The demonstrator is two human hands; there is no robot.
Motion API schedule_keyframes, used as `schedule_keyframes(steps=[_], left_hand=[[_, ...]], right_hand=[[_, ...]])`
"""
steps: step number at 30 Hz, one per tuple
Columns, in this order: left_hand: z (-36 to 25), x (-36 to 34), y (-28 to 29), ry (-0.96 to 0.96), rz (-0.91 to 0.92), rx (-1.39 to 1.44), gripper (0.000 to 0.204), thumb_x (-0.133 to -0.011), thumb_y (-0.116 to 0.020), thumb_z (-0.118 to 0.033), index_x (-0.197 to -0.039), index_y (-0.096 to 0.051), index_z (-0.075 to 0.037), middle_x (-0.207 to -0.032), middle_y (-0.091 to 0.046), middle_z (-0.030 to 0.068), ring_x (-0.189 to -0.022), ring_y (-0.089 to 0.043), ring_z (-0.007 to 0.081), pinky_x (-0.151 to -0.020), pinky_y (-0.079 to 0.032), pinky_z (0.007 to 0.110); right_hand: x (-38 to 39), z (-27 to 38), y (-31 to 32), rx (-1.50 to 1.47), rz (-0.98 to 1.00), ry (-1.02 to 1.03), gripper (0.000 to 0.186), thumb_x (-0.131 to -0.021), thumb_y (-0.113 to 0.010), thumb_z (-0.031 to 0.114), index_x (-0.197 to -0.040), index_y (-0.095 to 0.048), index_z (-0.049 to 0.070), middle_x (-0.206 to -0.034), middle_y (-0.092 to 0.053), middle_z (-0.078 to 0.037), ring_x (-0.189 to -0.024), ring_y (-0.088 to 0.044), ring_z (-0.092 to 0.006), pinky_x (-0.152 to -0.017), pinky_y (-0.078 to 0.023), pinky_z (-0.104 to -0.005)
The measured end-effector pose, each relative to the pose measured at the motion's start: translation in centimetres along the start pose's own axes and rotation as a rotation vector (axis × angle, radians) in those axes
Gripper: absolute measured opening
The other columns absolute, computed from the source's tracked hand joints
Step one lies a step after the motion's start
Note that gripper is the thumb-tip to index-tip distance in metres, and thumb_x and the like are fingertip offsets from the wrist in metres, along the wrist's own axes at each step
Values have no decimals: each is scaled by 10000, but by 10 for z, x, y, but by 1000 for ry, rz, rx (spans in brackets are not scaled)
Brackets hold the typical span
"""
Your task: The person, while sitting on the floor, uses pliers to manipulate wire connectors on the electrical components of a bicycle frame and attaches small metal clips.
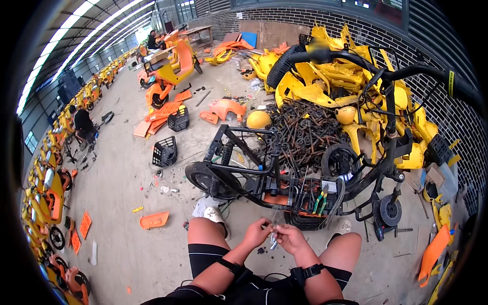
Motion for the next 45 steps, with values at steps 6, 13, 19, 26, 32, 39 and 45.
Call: schedule_keyframes(steps=[6, 13, 19, 26, 32, 39, 45], left_hand=[[16, -8, 13, 21, -34, 57, 182, -861, -680, -193, -933, -665, -26, -848, -687, 103, -762, -652, 205, -706, -516, 333], [50, 8, 20, 193, -60, 352, 207, -904, -653, -151, -1056, -645, -10, -848, -633, 34, -713, -567, 105, -623, -479, 255], [19, 33, 8, 378, 212, 594, 276, -934, -618, -207, -1165, -647, -58, -931, -653, -15, -718, -525, 64, -575, -399, 210], [-2, 65, -16, 385, 418, 597, 311, -931, -620, -227, -1203, -634, -77, -936, -644, -34, -702, -503, 49, -569, -379, 195], [0, 73, -18, 390, 406, 692, 314, -928, -639, -195, -1213, -616, -66, -872, -605, -45, -661, -485, 37, -531, -362, 171], [6, 86, -17, 484, 461, 829, 312, -939, -645, -175, -1227, -589, -69, -846, -583, -51, -599, -437, 20, -469, -315, 162], [9, 90, -19, 484, 457, 886, 295, -945, -637, -202, -1212, -597, -82, -772, -555, -62, -548, -404, 18, -442, -275, 172]], right_hand=[[-6, 2, -11, 35, 42, 55, 150, -944, -572, 134, -980, -627, 0, -963, -660, -105, -779, -610, -174, -646, -476, -290], [4, -6, 1, -20, -44, 156, 135, -955, -576, 144, -995, -603, 18, -990, -635, -86, -745, -575, -139, -629, -457, -282], [18, -20, 4, 137, -88, 161, 120, -944, -596, 113, -984, -620, 2, -948, -635, -72, -692, -533, -102, -593, -421, -241], [34, -26, 5, 318, -184, 271, 130, -929, -639, 139, -946, -649, 10, -720, -575, -3, -548, -432, -56, -480, -314, -197], [45, -28, -3, 410, -213, 289, 109, -926, -647, 143, -930, -656, 35, -695, -565, 19, -523, -427, -47, -457, -313, -197], [48, -33, -6, 387, -223, 270, 128, -930, -649, 166, -919, -656, 38, -652, -533, 38, -512, -414, -40, -455, -297, -190], [50, -40, -6, 266, -156, 233, 110, -925, -641, 126, -940, -647, 17, -736, -586, -8, -541, -448, -59, -469, -324, -203]])
Point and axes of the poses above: each hand's wrist, its own x-axis away from the middle knuckle, its own y-axis out of the back of the hand, z = x × y, the point moved 8 cm from there along -x, towards the middle knuckle
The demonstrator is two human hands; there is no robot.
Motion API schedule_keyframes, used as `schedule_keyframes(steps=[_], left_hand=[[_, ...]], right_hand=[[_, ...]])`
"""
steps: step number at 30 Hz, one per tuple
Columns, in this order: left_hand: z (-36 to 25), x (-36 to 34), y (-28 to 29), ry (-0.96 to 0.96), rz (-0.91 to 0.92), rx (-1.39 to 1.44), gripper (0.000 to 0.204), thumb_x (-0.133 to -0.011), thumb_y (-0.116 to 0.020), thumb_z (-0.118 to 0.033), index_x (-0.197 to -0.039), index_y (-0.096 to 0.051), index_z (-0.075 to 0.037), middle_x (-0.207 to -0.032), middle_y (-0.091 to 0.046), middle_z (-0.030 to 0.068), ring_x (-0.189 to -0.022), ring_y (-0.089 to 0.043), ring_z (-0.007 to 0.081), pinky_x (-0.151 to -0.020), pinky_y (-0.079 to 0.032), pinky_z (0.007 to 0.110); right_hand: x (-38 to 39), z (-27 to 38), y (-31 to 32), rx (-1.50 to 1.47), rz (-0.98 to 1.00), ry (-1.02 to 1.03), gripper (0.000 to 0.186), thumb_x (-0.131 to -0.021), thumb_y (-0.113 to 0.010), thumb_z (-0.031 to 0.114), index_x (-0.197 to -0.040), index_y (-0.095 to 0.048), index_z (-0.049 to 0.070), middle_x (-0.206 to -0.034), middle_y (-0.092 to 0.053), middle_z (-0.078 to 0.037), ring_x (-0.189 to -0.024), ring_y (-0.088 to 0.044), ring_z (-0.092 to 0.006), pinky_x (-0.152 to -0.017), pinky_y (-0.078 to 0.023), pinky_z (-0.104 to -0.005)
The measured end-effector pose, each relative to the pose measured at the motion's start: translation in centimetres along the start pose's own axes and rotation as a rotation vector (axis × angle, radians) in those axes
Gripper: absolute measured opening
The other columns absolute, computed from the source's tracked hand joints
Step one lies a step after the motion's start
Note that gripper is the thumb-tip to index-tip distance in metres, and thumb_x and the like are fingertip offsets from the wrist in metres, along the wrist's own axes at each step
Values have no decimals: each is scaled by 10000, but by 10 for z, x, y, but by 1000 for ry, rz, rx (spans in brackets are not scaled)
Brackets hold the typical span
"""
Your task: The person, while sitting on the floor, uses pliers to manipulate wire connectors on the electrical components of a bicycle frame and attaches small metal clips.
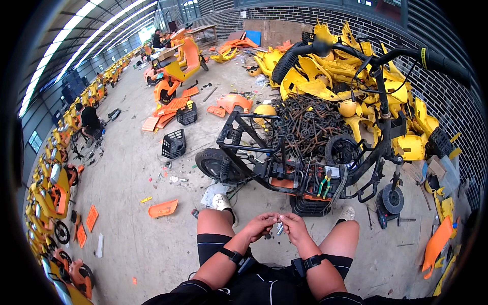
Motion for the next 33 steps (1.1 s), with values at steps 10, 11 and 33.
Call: schedule_keyframes(steps=[10, 11, 33], left_hand=[[-5, -2, 3, -15, -72, -136, 348, -916, -686, -260, -1204, -607, -80, -692, -511, -58, -529, -398, 33, -455, -289, 182], [-1, 1, 2, -18, -74, -109, 358, -912, -691, -261, -1207, -601, -78, -701, -520, -58, -528, -398, 31, -456, -287, 182], [-12, -20, 18, -189, -91, -262, 394, -906, -670, -99, -1262, -537, 2, -917, -675, 15, -767, -593, 48, -635, -447, 179]], right_hand=[[4, 15, 0, 320, -112, 105, 134, -877, -701, 138, -923, -702, 12, -679, -561, 33, -550, -422, -36, -490, -305, -191], [6, 15, -1, 329, -108, 108, 138, -878, -699, 139, -925, -702, 10, -678, -560, 34, -552, -425, -36, -492, -307, -191], [-9, 15, -8, 292, -73, 83, 140, -896, -678, 135, -942, -690, 4, -756, -650, 3, -549, -423, -33, -488, -308, -188]])
Point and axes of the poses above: each hand's wrist, its own x-axis away from the middle knuckle, its own y-axis out of the back of the hand, z = x × y, the point moved 8 cm from there along -x, towards the middle knuckle
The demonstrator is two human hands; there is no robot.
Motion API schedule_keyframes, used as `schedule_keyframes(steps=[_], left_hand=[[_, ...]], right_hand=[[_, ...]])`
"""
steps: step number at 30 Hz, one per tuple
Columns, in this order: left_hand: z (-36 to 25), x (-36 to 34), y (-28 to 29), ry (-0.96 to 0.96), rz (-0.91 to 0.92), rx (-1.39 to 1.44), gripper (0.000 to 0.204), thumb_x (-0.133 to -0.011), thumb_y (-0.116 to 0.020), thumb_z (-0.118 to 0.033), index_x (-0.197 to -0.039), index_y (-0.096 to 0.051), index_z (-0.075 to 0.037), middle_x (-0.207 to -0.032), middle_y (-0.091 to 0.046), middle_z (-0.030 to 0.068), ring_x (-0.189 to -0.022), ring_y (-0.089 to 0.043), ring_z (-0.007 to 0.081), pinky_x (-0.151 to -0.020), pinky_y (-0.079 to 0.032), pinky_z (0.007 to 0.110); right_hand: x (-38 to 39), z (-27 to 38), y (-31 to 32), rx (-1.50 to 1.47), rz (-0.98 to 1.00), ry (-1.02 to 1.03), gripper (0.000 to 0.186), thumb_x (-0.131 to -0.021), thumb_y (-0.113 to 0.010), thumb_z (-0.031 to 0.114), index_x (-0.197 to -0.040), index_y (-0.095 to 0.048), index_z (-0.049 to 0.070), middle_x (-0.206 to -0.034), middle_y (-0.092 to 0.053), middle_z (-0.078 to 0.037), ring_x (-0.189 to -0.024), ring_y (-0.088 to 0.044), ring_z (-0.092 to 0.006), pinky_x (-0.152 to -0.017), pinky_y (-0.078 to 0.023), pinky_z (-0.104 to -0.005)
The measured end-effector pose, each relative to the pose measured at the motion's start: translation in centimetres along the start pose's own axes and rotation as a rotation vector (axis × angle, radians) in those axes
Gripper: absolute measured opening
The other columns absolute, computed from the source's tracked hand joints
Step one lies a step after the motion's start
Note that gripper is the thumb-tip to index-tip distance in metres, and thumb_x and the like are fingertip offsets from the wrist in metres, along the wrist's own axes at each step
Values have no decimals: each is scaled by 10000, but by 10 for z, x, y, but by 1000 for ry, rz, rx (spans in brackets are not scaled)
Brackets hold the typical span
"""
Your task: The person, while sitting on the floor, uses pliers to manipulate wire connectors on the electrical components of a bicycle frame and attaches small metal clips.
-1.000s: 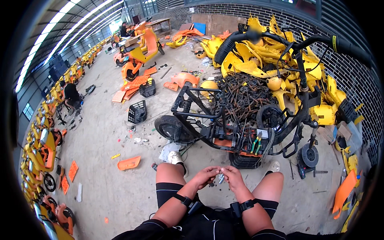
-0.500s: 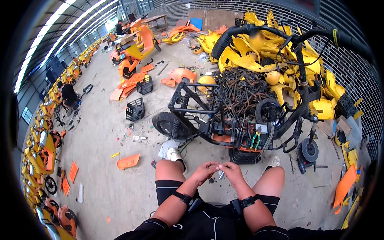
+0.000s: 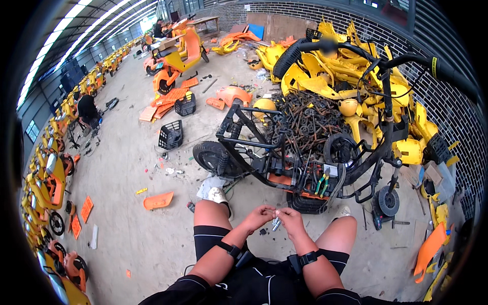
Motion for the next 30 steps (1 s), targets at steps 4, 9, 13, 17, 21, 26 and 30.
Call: schedule_keyframes(steps=[4, 9, 13, 17, 21, 26, 30], left_hand=[[1, -3, -2, 7, -11, -58, 389, -901, -663, -77, -1257, -535, 16, -930, -672, 35, -837, -615, 79, -730, -480, 209], [0, -6, 0, -109, -65, -231, 363, -896, -659, -75, -1228, -554, 26, -928, -666, 37, -841, -606, 100, -769, -488, 241], [0, -8, 2, -153, -113, -305, 267, -897, -663, -97, -1134, -630, 23, -915, -670, 34, -827, -602, 104, -774, -492, 251], [2, -5, 1, -15, -108, -218, 231, -900, -677, -135, -1081, -686, 7, -942, -691, 40, -835, -604, 99, -780, -494, 255], [7, -3, -1, 29, -90, -134, 249, -908, -679, -170, -1086, -699, 2, -981, -704, 48, -878, -616, 102, -799, -492, 249], [10, -1, 0, 59, -100, -175, 267, -887, -688, -213, -1029, -708, 12, -914, -711, 56, -834, -621, 113, -755, -491, 261], [6, 1, 5, -40, -195, -408, 295, -867, -693, -265, -1014, -711, -10, -867, -720, 90, -800, -656, 156, -726, -508, 299]], right_hand=[[-2, -1, 6, -32, -28, -18, 136, -903, -669, 131, -937, -688, 1, -757, -651, -6, -539, -416, -34, -480, -305, -186], [-6, -7, 8, -91, -41, -51, 141, -909, -663, 134, -936, -686, -3, -734, -632, -1, -532, -418, -35, -473, -305, -186], [-8, -12, 9, -186, -43, -80, 146, -912, -659, 129, -938, -681, -13, -712, -604, 3, -533, -419, -37, -476, -309, -184], [-10, -16, 11, -231, -38, -81, 149, -916, -649, 120, -944, -673, -25, -715, -594, -1, -541, -423, -40, -481, -315, -182], [-14, -19, 12, -228, 18, -62, 144, -923, -632, 116, -970, -653, -18, -772, -623, -35, -604, -491, -75, -506, -345, -189], [-19, -32, 13, -248, 50, -106, 110, -941, -605, 121, -954, -636, 17, -871, -652, -54, -735, -564, -104, -598, -398, -215], [-19, -41, 14, -278, 38, -168, 86, -957, -583, 127, -930, -607, 48, -897, -652, -53, -778, -578, -126, -641, -417, -245]])
Point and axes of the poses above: each hand's wrist, its own x-axis away from the middle knuckle, its own y-axis out of the back of the hand, z = x × y, the point moved 8 cm from there along -x, towards the middle knuckle
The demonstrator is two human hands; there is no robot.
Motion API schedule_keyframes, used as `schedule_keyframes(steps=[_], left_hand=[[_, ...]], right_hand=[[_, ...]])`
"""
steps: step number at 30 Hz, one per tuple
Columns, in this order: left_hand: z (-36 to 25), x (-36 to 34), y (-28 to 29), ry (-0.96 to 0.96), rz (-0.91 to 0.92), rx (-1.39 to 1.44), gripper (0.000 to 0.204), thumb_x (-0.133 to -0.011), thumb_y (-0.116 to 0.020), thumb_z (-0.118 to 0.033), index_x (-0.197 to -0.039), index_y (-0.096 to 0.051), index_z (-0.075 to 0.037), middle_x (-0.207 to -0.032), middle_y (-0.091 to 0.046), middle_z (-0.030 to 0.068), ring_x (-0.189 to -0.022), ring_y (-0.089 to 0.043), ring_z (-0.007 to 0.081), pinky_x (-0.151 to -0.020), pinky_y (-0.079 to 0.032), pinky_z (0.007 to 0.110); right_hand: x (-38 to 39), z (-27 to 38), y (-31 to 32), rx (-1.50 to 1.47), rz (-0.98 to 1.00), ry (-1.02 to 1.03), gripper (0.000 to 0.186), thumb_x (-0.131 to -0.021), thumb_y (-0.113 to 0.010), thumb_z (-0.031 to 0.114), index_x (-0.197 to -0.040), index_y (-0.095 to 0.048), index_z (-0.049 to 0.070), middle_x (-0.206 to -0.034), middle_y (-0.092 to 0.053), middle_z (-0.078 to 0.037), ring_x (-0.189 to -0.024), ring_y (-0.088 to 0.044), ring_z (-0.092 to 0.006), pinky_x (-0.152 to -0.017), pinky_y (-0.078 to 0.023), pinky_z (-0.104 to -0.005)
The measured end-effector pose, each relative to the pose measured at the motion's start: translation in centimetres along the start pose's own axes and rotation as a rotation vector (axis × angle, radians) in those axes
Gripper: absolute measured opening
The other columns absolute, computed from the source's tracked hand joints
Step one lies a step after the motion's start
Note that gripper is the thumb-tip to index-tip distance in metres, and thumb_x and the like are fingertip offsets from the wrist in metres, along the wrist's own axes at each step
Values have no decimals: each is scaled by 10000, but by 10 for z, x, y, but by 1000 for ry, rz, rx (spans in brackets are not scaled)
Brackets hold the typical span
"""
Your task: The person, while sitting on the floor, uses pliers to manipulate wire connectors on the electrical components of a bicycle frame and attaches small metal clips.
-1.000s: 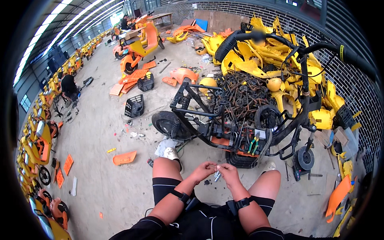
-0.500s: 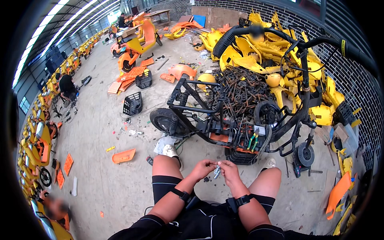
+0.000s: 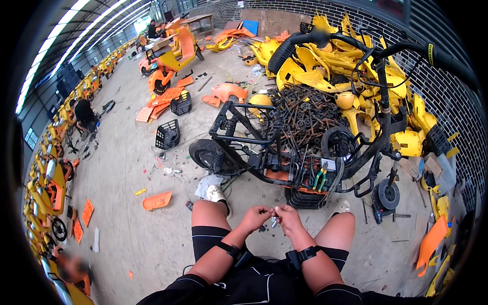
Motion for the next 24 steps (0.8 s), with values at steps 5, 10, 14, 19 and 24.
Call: schedule_keyframes(steps=[5, 10, 14, 19, 24], left_hand=[[-16, 3, 4, -127, -85, -218, 291, -847, -684, -297, -974, -707, -37, -886, -709, 155, -791, -684, 273, -722, -524, 362], [-26, 5, 6, -143, -101, -226, 265, -849, -676, -282, -947, -702, -37, -880, -702, 169, -794, -682, 292, -729, -524, 369], [-33, 4, 6, -206, -102, -232, 229, -844, -673, -238, -951, -694, -36, -904, -690, 177, -819, -676, 302, -736, -522, 377], [-43, 6, 12, -353, -200, -286, 172, -842, -668, -176, -940, -680, -36, -900, -668, 167, -812, -653, 330, -716, -517, 390], [-44, 9, 18, -425, -310, -343, 121, -850, -663, -141, -918, -674, -41, -854, -656, 145, -752, -635, 312, -665, -506, 381]], right_hand=[[-3, -6, 4, -77, -8, -32, 82, -965, -559, 108, -934, -597, 42, -899, -641, -63, -797, -582, -145, -682, -442, -258], [-1, -8, 1, -227, 52, -60, 81, -963, -549, 84, -940, -595, 22, -909, -633, -79, -809, -582, -161, -749, -478, -278], [1, -7, 2, -297, 69, -88, 79, -960, -550, 79, -949, -594, 14, -916, -630, -86, -813, -582, -169, -766, -487, -285], [4, -4, -3, -318, 107, -88, 122, -966, -559, 103, -1008, -588, -8, -931, -620, -79, -802, -574, -173, -774, -495, -295], [12, -4, -12, -322, 143, -96, 113, -968, -560, 108, -1005, -600, 10, -933, -632, -71, -806, -585, -169, -771, -498, -296]])
Point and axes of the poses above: each hand's wrist, its own x-axis away from the middle knuckle, its own y-axis out of the back of the hand, z = x × y, the point moved 8 cm from there along -x, towards the middle knuckle
